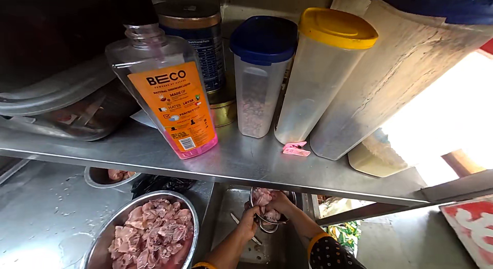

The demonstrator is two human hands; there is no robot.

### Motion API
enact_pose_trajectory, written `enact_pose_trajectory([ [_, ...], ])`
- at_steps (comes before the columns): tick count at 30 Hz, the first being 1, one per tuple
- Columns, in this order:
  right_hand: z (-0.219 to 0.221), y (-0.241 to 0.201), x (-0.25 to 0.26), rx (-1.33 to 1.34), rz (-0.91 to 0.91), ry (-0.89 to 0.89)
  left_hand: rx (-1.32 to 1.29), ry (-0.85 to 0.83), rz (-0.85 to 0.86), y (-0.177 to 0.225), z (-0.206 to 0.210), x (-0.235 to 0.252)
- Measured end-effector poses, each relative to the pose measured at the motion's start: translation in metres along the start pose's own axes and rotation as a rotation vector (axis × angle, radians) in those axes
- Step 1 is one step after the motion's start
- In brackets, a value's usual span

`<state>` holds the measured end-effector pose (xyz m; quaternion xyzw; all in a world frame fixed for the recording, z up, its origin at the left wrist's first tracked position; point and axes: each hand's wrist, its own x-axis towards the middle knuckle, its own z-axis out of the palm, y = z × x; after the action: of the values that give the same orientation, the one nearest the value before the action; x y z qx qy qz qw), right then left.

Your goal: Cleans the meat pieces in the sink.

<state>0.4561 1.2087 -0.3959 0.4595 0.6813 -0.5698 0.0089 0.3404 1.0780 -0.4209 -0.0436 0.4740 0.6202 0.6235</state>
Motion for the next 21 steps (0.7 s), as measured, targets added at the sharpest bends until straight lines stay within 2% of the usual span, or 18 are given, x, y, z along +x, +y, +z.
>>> enact_pose_trajectory([
  [5, -0.039, -0.044, -0.028, -0.175, -0.006, 0.092, -0.034, 0.007, 0.002, 0.011, 0.001, 0.002],
  [8, -0.058, -0.06, -0.038, -0.166, 0.024, -0.027, -0.045, 0.031, -0.01, 0.01, 0.0, 0.002],
  [10, -0.067, -0.05, -0.031, -0.14, -0.02, -0.142, -0.065, 0.041, -0.021, 0.008, 0.0, 0.002],
  [11, -0.07, -0.055, -0.034, -0.168, -0.041, -0.136, -0.08, 0.044, -0.025, 0.008, 0.001, 0.003],
  [12, -0.07, -0.067, -0.042, -0.243, -0.023, -0.095, -0.094, 0.051, -0.032, 0.009, 0.001, 0.003],
  [14, -0.062, -0.118, -0.071, -0.442, 0.146, 0.001, -0.104, 0.065, -0.039, 0.009, 0.0, 0.004],
  [15, -0.058, -0.129, -0.076, -0.536, 0.201, 0.009, -0.097, 0.069, -0.036, 0.009, 0.0, 0.004],
  [16, -0.056, -0.124, -0.073, -0.609, 0.169, 0.013, -0.086, 0.063, -0.029, 0.01, 0.0, 0.003],
  [18, -0.054, -0.076, -0.04, -0.732, -0.023, -0.053, -0.071, 0.036, -0.007, 0.009, 0.001, 0.001],
  [21, -0.036, -0.049, -0.008, -0.792, 0.002, -0.179, -0.07, 0.005, -0.002, 0.005, 0.009, -0.001],
])
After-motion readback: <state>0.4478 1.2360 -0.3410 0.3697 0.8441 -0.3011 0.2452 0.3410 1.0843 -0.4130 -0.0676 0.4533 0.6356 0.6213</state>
